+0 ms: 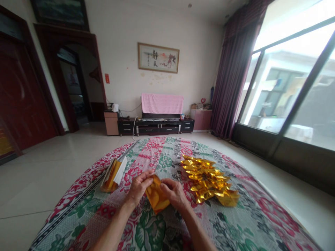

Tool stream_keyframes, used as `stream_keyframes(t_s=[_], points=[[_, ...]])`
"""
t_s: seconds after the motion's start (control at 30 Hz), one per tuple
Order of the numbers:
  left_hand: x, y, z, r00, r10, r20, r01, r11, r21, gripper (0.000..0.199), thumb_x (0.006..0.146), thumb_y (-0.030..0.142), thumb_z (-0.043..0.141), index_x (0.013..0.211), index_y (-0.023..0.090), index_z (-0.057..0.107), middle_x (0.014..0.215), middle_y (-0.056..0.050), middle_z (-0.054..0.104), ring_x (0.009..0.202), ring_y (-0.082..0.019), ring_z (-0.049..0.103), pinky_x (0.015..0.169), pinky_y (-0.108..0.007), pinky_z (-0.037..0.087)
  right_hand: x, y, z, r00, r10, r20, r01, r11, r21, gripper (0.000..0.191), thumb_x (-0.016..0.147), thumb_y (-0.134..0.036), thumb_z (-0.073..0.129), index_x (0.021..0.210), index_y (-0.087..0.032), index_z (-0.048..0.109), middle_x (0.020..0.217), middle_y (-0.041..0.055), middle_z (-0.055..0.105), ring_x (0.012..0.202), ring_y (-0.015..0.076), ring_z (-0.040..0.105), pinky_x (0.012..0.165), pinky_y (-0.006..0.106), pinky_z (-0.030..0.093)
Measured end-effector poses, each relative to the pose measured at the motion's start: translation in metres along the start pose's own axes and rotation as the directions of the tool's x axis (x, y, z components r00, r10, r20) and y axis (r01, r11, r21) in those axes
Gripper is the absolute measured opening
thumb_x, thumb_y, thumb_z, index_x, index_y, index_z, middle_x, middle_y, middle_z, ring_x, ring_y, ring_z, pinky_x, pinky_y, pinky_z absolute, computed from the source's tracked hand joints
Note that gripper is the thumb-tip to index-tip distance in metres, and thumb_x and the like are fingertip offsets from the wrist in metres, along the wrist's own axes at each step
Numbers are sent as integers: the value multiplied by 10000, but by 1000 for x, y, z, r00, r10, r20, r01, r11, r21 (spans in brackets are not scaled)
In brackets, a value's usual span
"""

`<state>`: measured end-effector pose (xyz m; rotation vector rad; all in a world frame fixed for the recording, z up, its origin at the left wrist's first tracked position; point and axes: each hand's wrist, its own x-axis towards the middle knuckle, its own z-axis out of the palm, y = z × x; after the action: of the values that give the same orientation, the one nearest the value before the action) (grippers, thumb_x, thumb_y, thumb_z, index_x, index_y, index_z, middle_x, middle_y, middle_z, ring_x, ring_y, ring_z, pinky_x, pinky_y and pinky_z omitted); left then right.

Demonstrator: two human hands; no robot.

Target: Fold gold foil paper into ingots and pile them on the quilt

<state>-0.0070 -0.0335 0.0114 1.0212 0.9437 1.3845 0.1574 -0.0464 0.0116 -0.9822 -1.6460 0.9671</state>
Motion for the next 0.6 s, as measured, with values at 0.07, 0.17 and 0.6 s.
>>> stream_keyframes(t_s=[0.07, 0.17, 0.6], points=[[0, 0, 0, 1000, -4, 7, 4, 1000, -16, 469, 594, 249, 716, 1044, 152, 627, 890, -54, 698, 784, -186, 645, 696, -256, 485, 0, 0, 0, 1000, 2, 11, -3, 999, 39, 184, 754, -287, 523, 693, -147, 627, 557, -35, 463, 524, 75, 385, 483, 182, 292], [-1, -1, 0, 1000, -5, 23, 6, 999, -42, 505, 602, 255, 715, 1083, 151, 602, 906, -61, 692, 778, -187, 643, 681, -254, 484, 2, 2, 2, 999, 0, 43, -5, 992, 123, 162, 738, -269, 529, 716, -146, 632, 586, -30, 492, 540, 76, 410, 503, 181, 318], [-2, -8, 2, 973, 208, 96, -229, 901, 368, 462, 698, 240, 576, 1159, 215, 579, 996, -59, 662, 683, -157, 619, 646, -252, 481, 10, 11, -6, 915, 321, -245, -185, 872, 453, 240, 623, -404, 613, 575, -180, 539, 494, -46, 468, 455, 81, 392, 453, 200, 318]])
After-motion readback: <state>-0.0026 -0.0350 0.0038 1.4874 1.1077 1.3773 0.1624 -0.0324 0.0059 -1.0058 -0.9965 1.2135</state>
